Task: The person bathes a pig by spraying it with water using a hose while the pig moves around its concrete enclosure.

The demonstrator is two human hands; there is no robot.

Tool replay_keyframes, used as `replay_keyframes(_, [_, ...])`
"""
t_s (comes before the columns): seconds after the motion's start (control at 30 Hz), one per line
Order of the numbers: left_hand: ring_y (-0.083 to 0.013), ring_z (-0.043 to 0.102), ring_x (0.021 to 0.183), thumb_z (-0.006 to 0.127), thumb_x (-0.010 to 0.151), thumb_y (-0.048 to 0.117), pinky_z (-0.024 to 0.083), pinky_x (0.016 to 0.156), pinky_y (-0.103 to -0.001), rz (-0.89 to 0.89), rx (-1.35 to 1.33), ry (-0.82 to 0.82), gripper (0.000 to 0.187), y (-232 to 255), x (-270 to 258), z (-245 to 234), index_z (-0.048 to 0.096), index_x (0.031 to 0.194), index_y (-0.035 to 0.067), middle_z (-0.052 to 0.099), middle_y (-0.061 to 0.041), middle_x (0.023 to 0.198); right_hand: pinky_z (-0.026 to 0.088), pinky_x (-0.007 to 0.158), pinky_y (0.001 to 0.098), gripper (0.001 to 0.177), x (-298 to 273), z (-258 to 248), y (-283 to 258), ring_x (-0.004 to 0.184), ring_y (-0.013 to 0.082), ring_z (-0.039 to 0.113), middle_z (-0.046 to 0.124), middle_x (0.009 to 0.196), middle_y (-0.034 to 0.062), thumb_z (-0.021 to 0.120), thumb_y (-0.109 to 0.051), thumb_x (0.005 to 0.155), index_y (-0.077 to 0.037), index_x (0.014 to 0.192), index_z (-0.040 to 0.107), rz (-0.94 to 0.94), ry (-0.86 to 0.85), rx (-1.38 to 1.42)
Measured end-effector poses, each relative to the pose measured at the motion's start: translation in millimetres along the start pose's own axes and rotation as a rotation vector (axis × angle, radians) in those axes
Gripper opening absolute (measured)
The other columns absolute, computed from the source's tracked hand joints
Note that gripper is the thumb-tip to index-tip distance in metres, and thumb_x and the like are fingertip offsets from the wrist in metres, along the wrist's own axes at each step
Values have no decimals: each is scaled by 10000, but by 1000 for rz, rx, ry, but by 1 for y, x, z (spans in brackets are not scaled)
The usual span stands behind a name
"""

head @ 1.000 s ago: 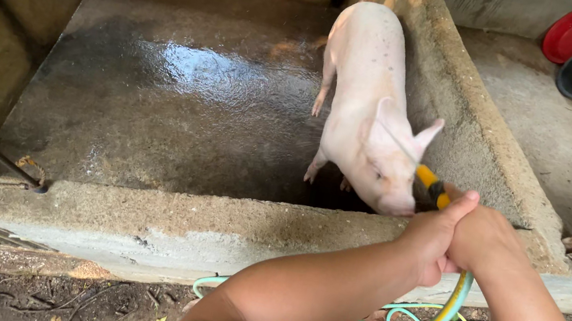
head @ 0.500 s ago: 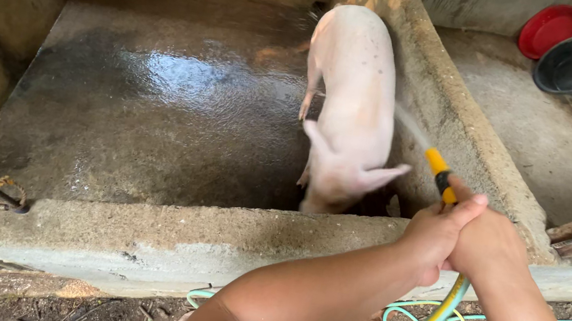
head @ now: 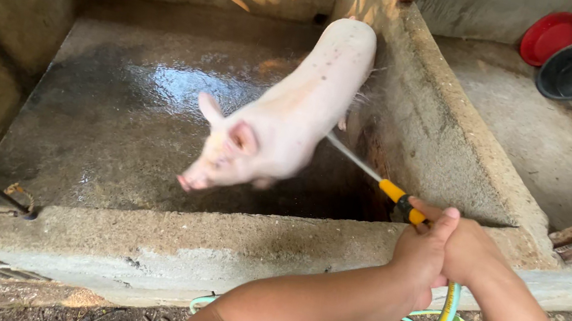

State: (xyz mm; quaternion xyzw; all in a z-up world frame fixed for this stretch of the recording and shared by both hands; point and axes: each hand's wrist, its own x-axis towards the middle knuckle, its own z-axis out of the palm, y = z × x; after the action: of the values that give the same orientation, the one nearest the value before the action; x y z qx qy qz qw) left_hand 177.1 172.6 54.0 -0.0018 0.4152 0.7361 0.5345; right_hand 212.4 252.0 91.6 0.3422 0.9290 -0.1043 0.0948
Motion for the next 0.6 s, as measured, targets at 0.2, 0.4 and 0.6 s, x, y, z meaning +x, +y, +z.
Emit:
replay_keyframes(0.2, [-234,608,1268,690,935,445,495,1055,-364,249,-74,197,701,-12,-4,-2,395,1440,59,610,-136,1375,572,704,378,659,17,19,5,744,268,761,760,858,107,681,-473,852,-509,1477,475,-112,-111,114])
replay_keyframes(0.4, [-213,530,1344,612,962,421,413,1134,-347,142,-137,213,752,9,-11,-11,197,1538,174,500,-102,1472,547,759,351,490,29,23,-18,786,222,676,797,999,121,622,-305,1027,-427,1495,540,38,-125,280])
replay_keyframes(0.6, [-189,540,1336,642,962,450,408,1137,-364,139,-180,345,657,11,-23,-17,348,1463,142,549,-83,1461,528,823,221,518,64,41,-21,886,65,635,810,1076,17,657,-170,927,-359,1409,635,-411,-281,518])
